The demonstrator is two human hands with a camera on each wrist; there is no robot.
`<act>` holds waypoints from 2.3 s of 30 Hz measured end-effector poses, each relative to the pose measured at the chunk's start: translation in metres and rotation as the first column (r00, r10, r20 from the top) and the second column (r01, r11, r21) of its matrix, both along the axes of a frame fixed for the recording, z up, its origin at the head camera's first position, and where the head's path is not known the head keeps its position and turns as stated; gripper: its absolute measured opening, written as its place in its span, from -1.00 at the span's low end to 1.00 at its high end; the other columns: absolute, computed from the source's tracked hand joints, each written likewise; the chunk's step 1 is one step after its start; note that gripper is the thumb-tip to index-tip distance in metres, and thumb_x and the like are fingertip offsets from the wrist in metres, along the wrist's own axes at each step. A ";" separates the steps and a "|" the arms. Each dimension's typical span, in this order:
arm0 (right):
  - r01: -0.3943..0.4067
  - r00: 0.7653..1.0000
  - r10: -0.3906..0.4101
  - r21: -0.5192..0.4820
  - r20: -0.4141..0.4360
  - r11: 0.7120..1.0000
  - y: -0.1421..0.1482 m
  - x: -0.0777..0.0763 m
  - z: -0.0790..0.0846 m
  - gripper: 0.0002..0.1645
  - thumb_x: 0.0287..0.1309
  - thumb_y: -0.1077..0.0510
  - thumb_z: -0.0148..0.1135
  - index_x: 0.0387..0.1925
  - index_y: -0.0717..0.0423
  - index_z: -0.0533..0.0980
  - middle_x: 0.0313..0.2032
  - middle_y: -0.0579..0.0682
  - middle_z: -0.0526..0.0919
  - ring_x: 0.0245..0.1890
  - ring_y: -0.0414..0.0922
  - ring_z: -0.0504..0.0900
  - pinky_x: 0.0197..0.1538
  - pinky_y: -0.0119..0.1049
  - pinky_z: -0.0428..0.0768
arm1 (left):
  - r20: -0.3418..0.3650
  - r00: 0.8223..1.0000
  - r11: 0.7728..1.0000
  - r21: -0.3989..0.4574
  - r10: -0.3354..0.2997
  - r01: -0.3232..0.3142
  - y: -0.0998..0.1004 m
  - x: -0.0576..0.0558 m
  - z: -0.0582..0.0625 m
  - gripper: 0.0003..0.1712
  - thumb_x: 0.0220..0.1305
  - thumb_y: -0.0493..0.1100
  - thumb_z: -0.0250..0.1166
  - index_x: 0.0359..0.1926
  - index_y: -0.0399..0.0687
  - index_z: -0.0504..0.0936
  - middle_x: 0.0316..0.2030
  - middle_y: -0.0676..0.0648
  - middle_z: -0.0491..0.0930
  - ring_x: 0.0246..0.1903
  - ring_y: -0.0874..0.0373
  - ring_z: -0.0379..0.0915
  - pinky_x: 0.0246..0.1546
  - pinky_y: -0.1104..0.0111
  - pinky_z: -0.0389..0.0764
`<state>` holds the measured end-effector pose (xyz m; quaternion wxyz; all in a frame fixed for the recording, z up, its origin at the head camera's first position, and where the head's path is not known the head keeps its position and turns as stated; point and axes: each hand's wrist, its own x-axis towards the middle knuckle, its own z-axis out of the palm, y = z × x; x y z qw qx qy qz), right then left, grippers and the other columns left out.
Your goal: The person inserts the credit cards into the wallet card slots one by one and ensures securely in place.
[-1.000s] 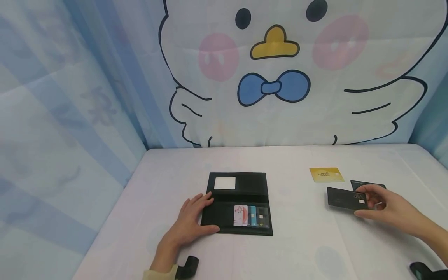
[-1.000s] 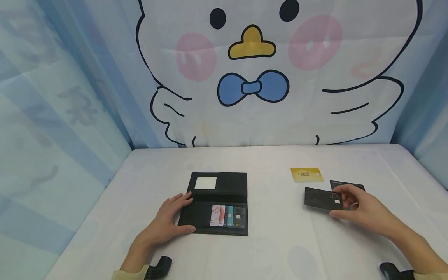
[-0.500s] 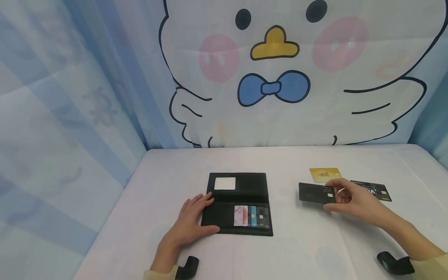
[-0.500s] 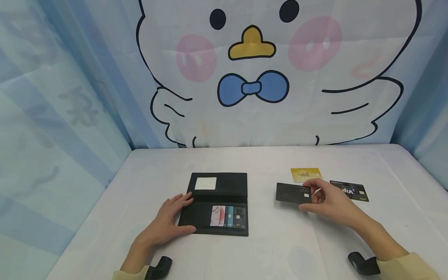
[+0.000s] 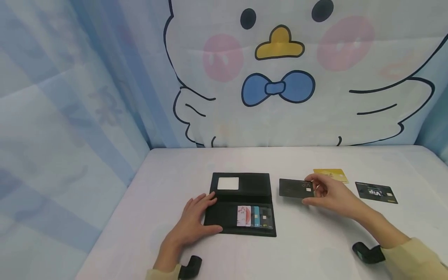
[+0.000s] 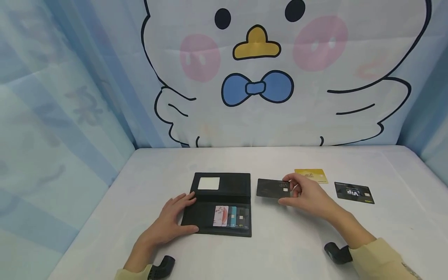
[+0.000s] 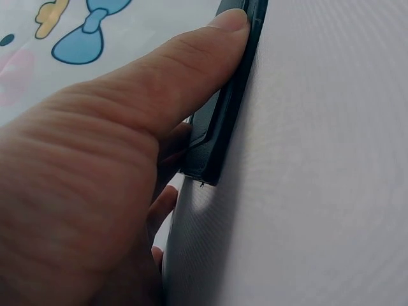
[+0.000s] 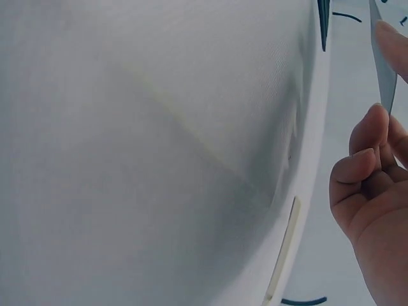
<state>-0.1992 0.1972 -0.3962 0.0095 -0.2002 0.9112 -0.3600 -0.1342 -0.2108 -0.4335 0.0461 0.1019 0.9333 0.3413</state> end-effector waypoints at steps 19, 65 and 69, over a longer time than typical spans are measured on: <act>-0.046 0.998 0.047 -0.046 0.034 0.998 -0.036 -0.021 -0.004 -0.29 -0.03 0.07 0.62 0.11 0.22 0.48 -0.38 -0.06 0.43 -0.43 -0.15 0.40 -0.45 -0.36 0.36 | 0.008 1.000 1.000 -0.005 -0.014 0.014 0.005 -0.002 0.000 -0.03 0.02 0.17 0.57 0.40 -0.09 0.44 0.50 -0.01 0.20 0.52 -0.07 -0.12 0.49 -0.09 -0.30; -0.055 0.990 0.044 0.077 0.131 0.996 -0.099 -0.050 -0.012 -0.30 0.03 0.08 0.56 0.14 0.31 0.48 -0.32 0.00 0.51 -0.34 -0.09 0.45 -0.27 -0.22 0.44 | 0.008 1.000 1.000 -0.003 -0.005 0.005 0.002 -0.002 0.000 -0.03 0.00 0.17 0.58 0.39 -0.08 0.45 0.50 -0.01 0.22 0.52 -0.07 -0.10 0.49 -0.11 -0.30; -0.045 0.990 0.033 0.084 0.138 0.995 -0.101 -0.052 -0.011 -0.31 0.04 0.08 0.56 0.14 0.30 0.48 -0.32 0.01 0.52 -0.34 -0.08 0.46 -0.28 -0.23 0.45 | 0.003 1.000 1.000 0.000 -0.007 0.007 0.002 -0.002 0.000 -0.03 0.00 0.16 0.58 0.39 -0.08 0.45 0.49 -0.01 0.23 0.52 -0.07 -0.10 0.49 -0.11 -0.29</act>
